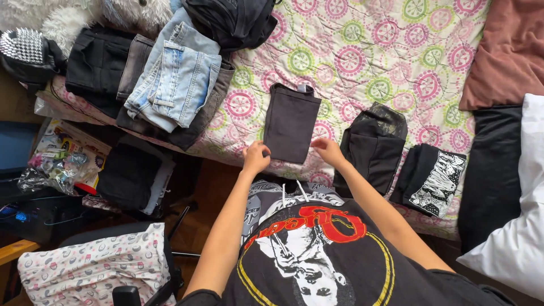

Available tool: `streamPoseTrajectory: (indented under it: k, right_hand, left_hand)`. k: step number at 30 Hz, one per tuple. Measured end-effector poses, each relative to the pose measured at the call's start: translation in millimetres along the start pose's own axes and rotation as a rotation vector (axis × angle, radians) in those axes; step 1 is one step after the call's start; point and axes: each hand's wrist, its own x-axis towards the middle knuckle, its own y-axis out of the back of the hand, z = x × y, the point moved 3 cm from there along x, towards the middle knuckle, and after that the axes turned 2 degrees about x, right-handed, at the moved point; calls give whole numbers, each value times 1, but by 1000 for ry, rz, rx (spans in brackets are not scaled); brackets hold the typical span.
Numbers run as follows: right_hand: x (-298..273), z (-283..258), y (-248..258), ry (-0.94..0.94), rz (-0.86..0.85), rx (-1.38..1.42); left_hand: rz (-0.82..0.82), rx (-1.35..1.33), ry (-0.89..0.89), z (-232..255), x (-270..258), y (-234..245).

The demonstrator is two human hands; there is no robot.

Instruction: The person folds several pieces of clothing on a bed and places them into a wooden drawer. The items include a graphic t-shirt, a black shirt, a white shirt, and dark shorts. The person repeatedly walks between the bed and the drawer to store the folded items.

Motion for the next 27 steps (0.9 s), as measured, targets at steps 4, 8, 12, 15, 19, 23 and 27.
streamPoseTrajectory:
  k: [4,8,12,15,19,23,27]
  right_hand:
    - [45,7,7,-171,151,166]
    - [101,48,7,-315,353,220]
    - [134,44,14,-418,384,405]
    - [156,50,13,-466,375,346]
    - [163,41,7,-448,384,256]
    - [168,44,5,-377,437,274]
    - [172,20,6,-457,396,315]
  left_hand:
    - [254,-206,40,25,21,18]
    - [244,-350,107,20,52,-1]
    - [200,-299,279,-11,74,-34]
    - [116,-264,426,-19,76,-35]
    - [81,-323,368,-12,72,-14]
    - [42,-397,233,-5,60,6]
    - [-26,-587,233,13,81,24]
